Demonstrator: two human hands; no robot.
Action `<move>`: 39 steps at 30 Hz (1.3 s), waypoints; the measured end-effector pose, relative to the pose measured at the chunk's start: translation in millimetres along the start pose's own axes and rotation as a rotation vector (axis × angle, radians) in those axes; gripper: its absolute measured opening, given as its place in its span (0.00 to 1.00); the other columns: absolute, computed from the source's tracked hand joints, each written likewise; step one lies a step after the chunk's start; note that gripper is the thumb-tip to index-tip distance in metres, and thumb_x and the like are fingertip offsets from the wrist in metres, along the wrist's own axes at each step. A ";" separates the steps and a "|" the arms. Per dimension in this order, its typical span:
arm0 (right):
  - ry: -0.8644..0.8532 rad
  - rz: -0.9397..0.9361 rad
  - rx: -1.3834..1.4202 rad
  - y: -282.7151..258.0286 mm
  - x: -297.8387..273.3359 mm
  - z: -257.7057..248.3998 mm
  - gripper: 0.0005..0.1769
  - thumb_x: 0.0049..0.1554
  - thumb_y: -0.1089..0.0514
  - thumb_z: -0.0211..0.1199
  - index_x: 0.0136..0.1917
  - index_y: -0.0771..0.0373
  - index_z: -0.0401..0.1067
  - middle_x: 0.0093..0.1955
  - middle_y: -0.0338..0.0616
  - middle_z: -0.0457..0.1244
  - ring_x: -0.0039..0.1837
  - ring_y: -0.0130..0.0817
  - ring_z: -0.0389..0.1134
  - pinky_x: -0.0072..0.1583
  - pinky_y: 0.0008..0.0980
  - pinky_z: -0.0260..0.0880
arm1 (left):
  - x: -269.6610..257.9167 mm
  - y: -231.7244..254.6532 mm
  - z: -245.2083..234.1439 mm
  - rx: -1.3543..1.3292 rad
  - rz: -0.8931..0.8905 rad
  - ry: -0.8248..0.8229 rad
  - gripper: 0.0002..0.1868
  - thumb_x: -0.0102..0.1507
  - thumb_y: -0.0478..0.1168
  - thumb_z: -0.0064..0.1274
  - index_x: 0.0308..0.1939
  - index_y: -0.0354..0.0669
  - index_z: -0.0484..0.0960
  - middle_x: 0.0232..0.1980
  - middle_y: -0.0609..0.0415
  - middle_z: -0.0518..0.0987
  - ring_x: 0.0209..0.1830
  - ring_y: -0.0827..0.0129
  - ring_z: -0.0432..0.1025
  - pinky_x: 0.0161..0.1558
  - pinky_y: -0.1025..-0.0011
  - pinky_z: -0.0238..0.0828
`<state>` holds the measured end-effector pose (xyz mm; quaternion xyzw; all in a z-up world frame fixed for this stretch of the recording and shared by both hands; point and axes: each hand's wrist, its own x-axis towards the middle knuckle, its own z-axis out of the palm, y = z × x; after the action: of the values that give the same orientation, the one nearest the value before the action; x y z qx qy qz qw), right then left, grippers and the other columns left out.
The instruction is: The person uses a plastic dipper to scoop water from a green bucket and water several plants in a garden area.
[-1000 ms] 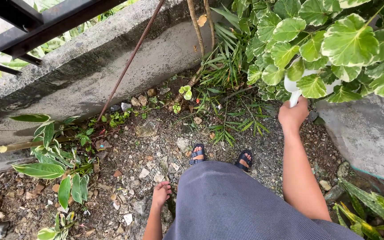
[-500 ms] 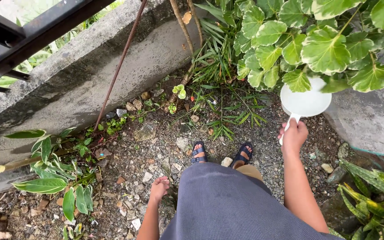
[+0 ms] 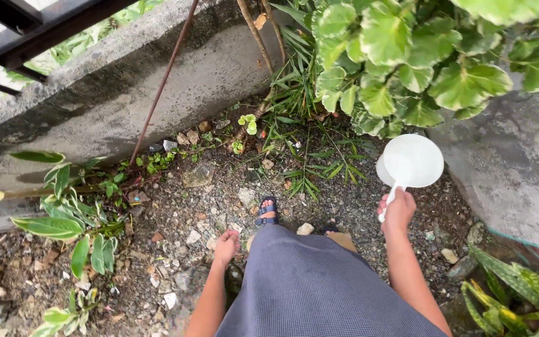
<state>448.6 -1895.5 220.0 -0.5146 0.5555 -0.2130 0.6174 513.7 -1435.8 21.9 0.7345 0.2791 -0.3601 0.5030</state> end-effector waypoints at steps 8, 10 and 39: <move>-0.131 0.051 -0.089 17.0 25.7 -93.4 0.13 0.70 0.55 0.44 0.49 0.67 0.61 0.30 0.46 0.57 0.26 0.26 0.56 0.23 0.25 0.56 | -80.9 -30.7 98.2 -0.036 0.059 0.043 0.16 0.66 0.35 0.47 0.55 0.34 0.82 0.43 0.42 0.80 0.37 0.63 0.76 0.32 0.68 0.75; -0.138 0.071 -0.134 29.5 23.9 -130.8 0.13 0.69 0.56 0.44 0.49 0.68 0.62 0.30 0.47 0.58 0.26 0.27 0.57 0.23 0.26 0.57 | -115.9 -44.2 111.8 0.019 0.070 0.060 0.16 0.66 0.35 0.47 0.55 0.34 0.83 0.44 0.41 0.81 0.38 0.61 0.77 0.36 0.65 0.77; -1.037 -0.139 -0.819 144.7 -90.0 -69.2 0.13 0.62 0.61 0.52 0.50 0.77 0.68 0.32 0.60 0.63 0.28 0.35 0.62 0.27 0.33 0.66 | -315.3 -390.5 169.9 -0.613 -0.158 0.649 0.15 0.66 0.37 0.46 0.51 0.45 0.86 0.33 0.52 0.85 0.32 0.70 0.78 0.37 0.68 0.79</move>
<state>315.0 -1793.0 146.0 -0.7781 0.1883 0.2513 0.5440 -14.4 -1478.5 27.2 0.6030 0.5712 -0.0493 0.5548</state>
